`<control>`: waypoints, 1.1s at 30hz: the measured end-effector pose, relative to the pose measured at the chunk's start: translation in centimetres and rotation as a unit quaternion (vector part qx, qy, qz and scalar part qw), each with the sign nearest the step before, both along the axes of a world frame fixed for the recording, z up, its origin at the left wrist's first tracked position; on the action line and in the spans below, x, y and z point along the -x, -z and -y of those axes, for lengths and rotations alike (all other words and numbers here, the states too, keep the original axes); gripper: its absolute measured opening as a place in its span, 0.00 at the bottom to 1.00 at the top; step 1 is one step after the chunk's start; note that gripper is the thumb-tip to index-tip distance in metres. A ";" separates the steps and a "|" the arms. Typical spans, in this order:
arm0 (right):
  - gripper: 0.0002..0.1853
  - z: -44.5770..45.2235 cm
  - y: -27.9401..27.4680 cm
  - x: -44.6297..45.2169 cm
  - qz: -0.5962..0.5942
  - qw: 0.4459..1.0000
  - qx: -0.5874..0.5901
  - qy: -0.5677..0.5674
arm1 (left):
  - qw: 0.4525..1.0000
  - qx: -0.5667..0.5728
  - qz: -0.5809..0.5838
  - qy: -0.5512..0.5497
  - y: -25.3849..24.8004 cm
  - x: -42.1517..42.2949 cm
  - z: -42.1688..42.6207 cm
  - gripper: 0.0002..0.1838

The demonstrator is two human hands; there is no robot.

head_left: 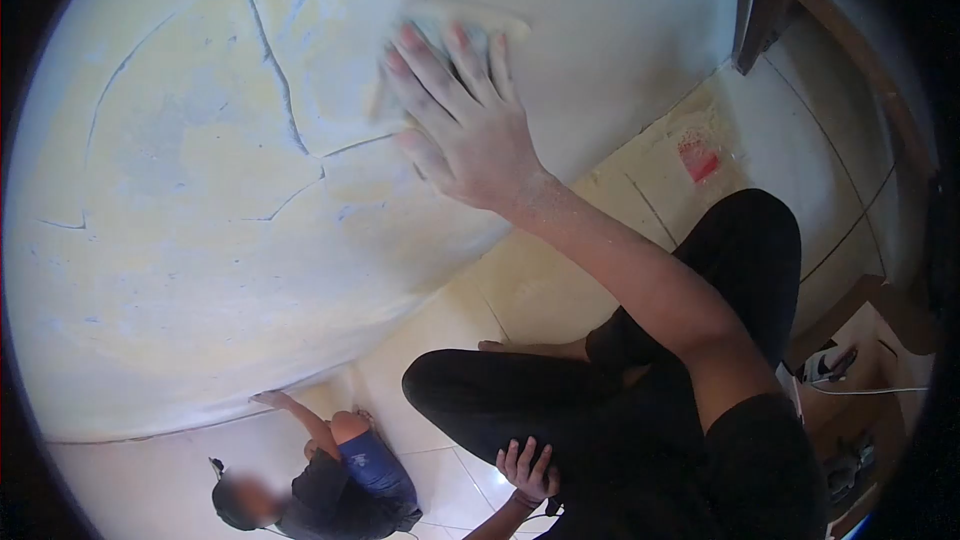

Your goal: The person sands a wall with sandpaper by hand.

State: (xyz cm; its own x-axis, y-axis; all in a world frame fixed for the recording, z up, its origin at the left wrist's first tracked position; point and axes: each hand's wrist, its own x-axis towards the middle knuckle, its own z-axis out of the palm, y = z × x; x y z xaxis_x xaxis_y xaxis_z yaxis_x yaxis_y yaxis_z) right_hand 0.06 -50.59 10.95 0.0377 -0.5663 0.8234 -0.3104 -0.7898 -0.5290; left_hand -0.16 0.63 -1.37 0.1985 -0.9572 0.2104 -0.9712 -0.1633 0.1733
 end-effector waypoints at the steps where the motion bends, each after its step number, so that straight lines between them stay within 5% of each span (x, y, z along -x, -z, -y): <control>1: 0.32 0.1 3.1 -0.8 -0.021 1.000 0.000 0.011 | 1.000 -0.003 0.001 0.000 0.0 0.0 0.0 0.19; 5: 0.32 0.5 12.2 -2.2 -0.047 0.997 0.007 0.066 | 1.000 -0.017 0.008 0.009 -0.4 -0.2 0.2 0.19; 10: 0.33 -1.2 3.2 -2.2 0.061 0.991 -0.101 0.065 | 1.000 -0.017 0.013 0.011 -0.3 0.0 0.1 0.20; 13: 0.33 -1.3 -1.2 -0.8 0.091 0.994 -0.056 -0.002 | 1.000 0.005 0.006 -0.003 -0.4 0.2 0.5 0.19; 16: 0.33 -0.8 3.4 -1.3 -0.019 0.999 -0.028 0.010 | 1.000 -0.017 0.013 -0.001 -0.6 0.1 0.5 0.19; 20: 0.32 -2.5 16.0 -3.3 -0.086 0.996 0.018 0.015 | 1.000 -0.011 0.011 0.009 -0.8 0.0 0.8 0.20; 23: 0.31 -3.0 10.5 -3.6 -0.043 0.995 -0.080 0.035 | 1.000 -0.029 0.000 0.003 -0.4 0.0 -0.1 0.20; 28: 0.31 -0.7 -0.9 -0.6 0.033 0.999 -0.018 0.033 | 1.000 0.007 0.003 -0.008 -0.2 0.2 0.2 0.20; 33: 0.31 -0.2 12.2 -2.4 -0.057 0.997 -0.006 0.051 | 1.000 -0.010 0.005 0.000 -0.4 0.1 0.5 0.20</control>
State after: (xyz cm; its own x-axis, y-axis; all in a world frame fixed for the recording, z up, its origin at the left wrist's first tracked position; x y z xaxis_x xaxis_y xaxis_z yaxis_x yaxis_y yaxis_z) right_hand 2.49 -50.34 -1.22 0.0730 -0.5814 0.8103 -0.4474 -0.7452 -0.4944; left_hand -0.22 0.10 -0.95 0.1958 -0.9612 0.1943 -0.9731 -0.1659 0.1595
